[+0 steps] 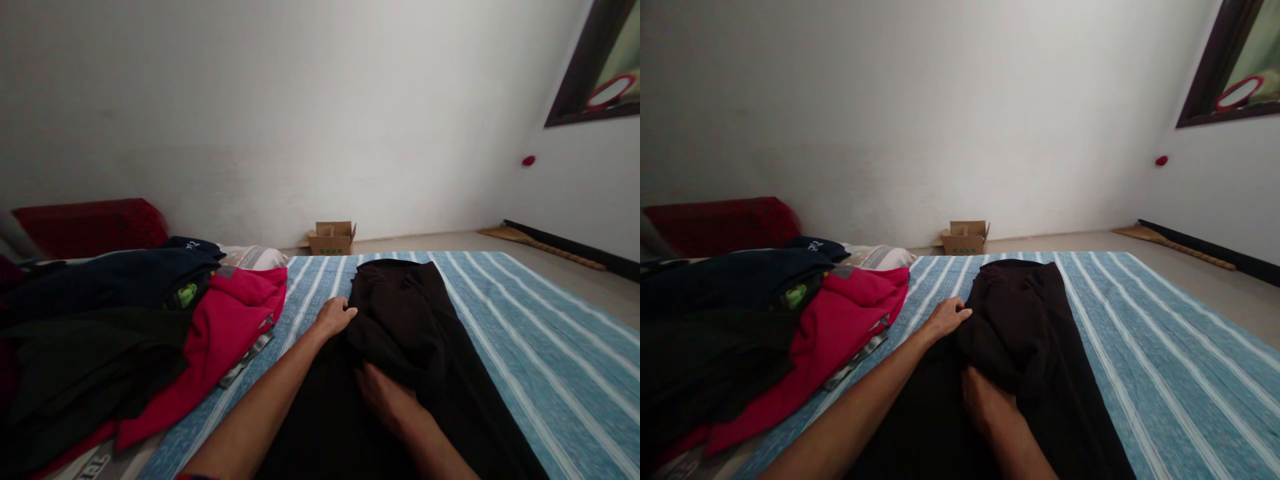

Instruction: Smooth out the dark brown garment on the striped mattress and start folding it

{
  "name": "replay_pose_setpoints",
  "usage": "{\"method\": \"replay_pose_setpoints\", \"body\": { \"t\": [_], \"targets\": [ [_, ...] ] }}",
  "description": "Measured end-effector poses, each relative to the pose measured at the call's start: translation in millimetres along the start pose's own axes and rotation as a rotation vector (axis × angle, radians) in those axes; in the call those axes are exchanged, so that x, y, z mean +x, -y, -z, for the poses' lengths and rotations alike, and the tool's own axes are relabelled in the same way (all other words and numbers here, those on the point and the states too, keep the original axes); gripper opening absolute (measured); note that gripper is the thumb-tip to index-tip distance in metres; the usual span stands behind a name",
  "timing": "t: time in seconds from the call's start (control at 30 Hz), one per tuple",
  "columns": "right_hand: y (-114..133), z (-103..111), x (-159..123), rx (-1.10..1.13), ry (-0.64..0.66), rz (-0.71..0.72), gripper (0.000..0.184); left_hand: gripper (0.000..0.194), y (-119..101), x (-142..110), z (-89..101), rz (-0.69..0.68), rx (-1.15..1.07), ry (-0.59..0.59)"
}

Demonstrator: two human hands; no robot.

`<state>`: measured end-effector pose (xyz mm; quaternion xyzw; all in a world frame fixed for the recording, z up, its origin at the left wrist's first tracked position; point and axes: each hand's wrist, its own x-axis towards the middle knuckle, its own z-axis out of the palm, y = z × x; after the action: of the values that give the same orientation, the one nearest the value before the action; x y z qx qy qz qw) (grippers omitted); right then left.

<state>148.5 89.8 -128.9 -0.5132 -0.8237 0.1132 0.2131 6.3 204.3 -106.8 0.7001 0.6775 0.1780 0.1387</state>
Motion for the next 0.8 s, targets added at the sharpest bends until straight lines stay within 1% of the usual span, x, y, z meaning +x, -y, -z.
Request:
{"method": "replay_pose_setpoints", "body": {
  "t": [0.03,0.1,0.13,0.17,0.23,0.3,0.37,0.43,0.5,0.57,0.67,0.73,0.8],
  "targets": [
    [7,14,-1,-0.017,0.057,-0.018,0.03,0.019,1,-2,1.5,-0.01,-0.008,0.005],
    [22,46,-6,-0.041,0.277,-0.053,0.024,0.021,3,-9,6.0,-0.031,-0.026,0.015],
    [29,62,-8,-0.035,0.348,-0.017,0.023,0.022,5,-14,8.7,-0.042,-0.035,0.021],
    [34,77,-10,0.031,0.352,0.029,0.021,0.024,6,-20,11.5,-0.056,-0.044,0.028],
    [36,100,-8,0.218,0.29,0.067,0.023,0.028,11,-34,17.1,-0.091,-0.07,0.043],
    [26,109,5,0.289,0.166,0.032,0.026,0.032,15,-52,22.2,-0.125,-0.099,0.06],
    [6,106,30,0.238,0.049,-0.055,0.028,0.035,20,-70,25.7,-0.136,-0.105,0.076],
    [-16,96,60,0.144,-0.01,-0.165,0.026,0.034,24,-84,26.6,-0.127,-0.073,0.091],
    [-36,85,90,0.112,-0.025,-0.228,0.021,0.029,27,-94,24.5,-0.114,-0.021,0.082],
    [-51,73,115,0.096,-0.024,-0.259,0.018,0.022,30,-99,20.7,-0.114,0.02,0.047],
    [-67,57,139,0.111,0.006,-0.305,0.027,0.012,33,-101,15.6,-0.106,0.053,0.01],
    [-77,48,148,0.138,0.022,-0.344,0.033,0.008,36,-101,13.8,-0.097,0.056,0.013],
    [-86,42,153,0.17,0.003,-0.393,0.033,0.007,39,-101,12.8,-0.106,0.048,0.018]
  ]
}}
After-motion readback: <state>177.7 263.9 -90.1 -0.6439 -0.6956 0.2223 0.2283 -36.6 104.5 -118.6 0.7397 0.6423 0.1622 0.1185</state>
